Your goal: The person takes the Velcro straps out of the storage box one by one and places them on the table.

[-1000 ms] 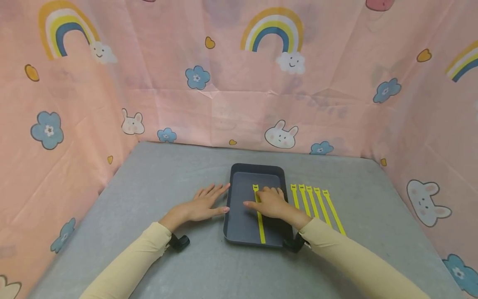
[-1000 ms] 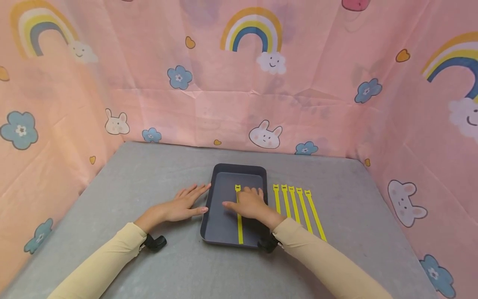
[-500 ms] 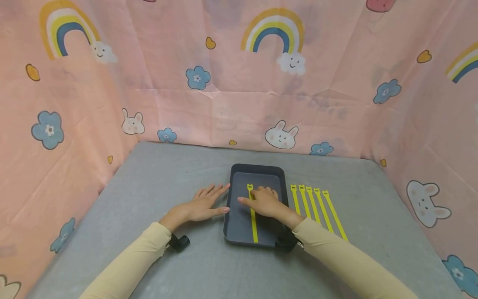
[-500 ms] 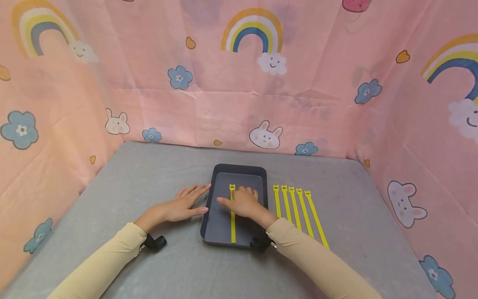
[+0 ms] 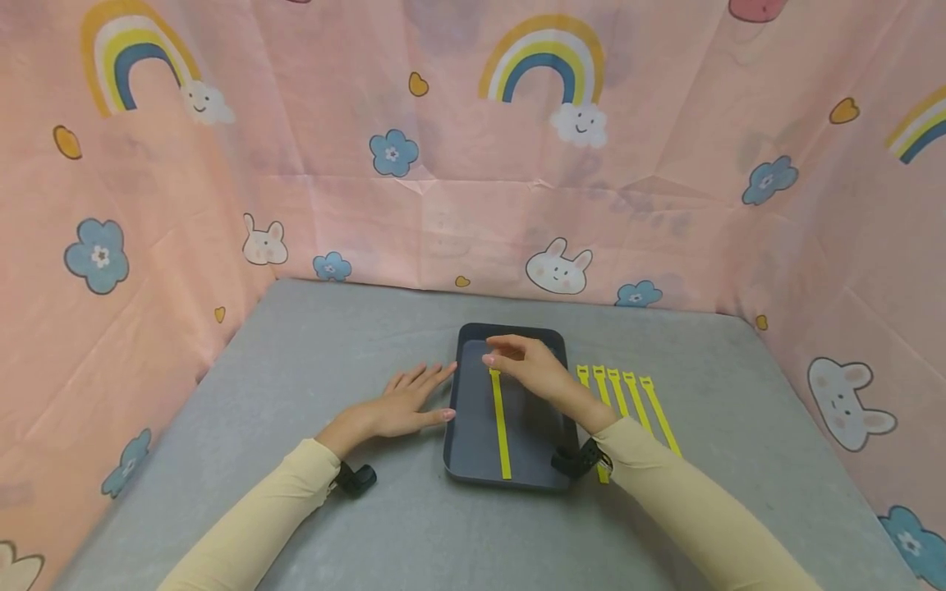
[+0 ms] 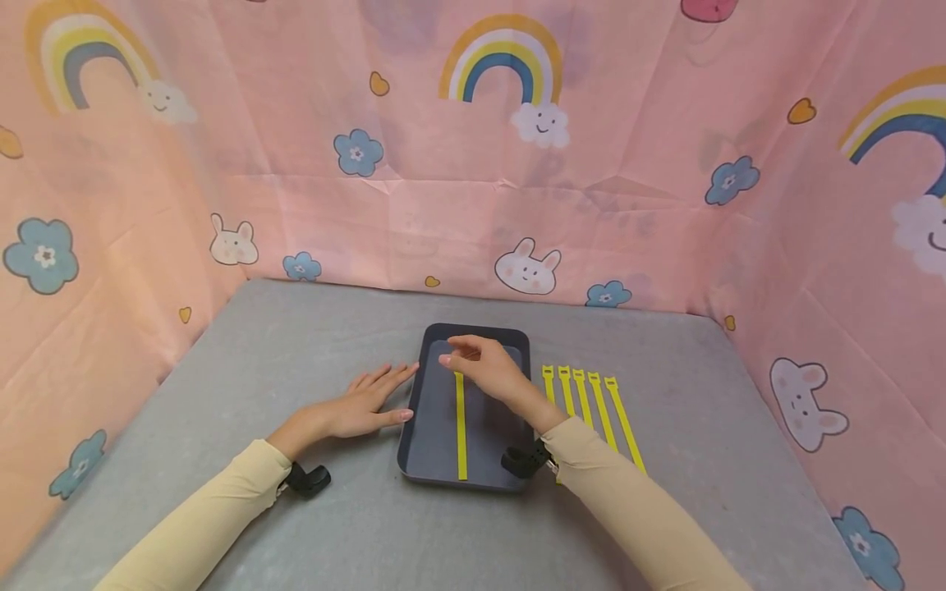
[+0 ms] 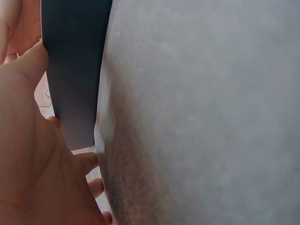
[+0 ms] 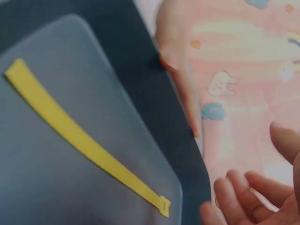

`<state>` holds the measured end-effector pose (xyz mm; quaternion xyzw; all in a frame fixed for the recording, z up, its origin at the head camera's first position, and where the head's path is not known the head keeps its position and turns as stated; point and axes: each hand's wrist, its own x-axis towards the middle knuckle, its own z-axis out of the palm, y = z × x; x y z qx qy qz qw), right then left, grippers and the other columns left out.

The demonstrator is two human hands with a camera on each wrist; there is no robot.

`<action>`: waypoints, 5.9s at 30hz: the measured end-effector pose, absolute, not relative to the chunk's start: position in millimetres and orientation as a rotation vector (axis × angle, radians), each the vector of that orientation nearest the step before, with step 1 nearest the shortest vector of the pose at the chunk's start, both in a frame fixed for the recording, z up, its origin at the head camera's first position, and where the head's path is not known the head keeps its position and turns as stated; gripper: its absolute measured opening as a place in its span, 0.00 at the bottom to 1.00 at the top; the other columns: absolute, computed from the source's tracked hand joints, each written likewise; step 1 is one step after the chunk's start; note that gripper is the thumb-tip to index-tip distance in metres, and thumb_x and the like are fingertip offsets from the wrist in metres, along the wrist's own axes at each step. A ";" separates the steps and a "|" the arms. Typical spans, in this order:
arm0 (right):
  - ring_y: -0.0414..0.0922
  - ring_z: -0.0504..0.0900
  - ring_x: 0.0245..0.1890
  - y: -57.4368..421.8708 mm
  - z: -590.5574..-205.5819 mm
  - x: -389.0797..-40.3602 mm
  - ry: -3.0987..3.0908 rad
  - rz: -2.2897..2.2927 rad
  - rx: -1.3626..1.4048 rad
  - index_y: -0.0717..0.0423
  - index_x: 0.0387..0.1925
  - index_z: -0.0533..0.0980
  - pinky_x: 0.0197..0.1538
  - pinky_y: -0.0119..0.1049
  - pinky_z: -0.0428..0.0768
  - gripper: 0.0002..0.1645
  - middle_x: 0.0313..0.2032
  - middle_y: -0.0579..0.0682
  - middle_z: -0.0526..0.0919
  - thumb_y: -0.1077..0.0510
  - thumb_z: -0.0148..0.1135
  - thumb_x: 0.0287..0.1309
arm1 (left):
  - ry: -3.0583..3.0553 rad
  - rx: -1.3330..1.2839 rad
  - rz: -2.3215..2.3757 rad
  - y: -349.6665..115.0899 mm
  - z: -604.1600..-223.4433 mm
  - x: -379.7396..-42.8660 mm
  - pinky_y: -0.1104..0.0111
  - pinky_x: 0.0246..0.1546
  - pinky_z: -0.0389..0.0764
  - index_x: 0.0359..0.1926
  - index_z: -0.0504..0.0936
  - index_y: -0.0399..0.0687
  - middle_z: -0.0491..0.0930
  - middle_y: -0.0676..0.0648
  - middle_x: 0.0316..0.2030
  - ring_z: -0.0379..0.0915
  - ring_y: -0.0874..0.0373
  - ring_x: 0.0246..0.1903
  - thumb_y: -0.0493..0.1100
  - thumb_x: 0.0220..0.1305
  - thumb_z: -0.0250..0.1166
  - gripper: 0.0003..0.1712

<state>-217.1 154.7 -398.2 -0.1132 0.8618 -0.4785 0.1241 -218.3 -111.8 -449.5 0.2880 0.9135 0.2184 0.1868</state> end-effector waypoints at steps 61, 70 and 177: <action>0.43 0.80 0.42 176.4 -452.1 -254.3 2.547 -1.355 -0.304 0.57 0.60 0.77 0.48 0.36 0.78 0.29 0.45 0.54 0.84 0.53 0.71 0.58 | 2.562 0.793 0.617 -112.4 -449.7 -218.6 0.42 0.76 0.32 0.78 0.33 0.76 0.37 0.48 0.80 0.27 0.46 0.80 0.75 0.67 0.46 0.47; 0.43 0.77 0.36 176.6 -457.4 -255.8 2.642 -1.311 -0.451 0.60 0.55 0.81 0.39 0.32 0.75 0.27 0.38 0.52 0.82 0.55 0.74 0.54 | 2.572 0.789 0.604 -112.4 -452.1 -219.4 0.42 0.76 0.32 0.77 0.32 0.77 0.37 0.48 0.80 0.28 0.46 0.80 0.76 0.67 0.46 0.47; 0.50 0.82 0.39 172.5 -388.6 -246.2 2.568 -1.656 -0.576 0.55 0.50 0.76 0.47 0.39 0.79 0.15 0.38 0.60 0.87 0.58 0.66 0.63 | 2.565 0.798 0.630 -113.2 -453.7 -218.7 0.41 0.76 0.32 0.78 0.34 0.75 0.38 0.47 0.80 0.27 0.45 0.80 0.76 0.66 0.46 0.48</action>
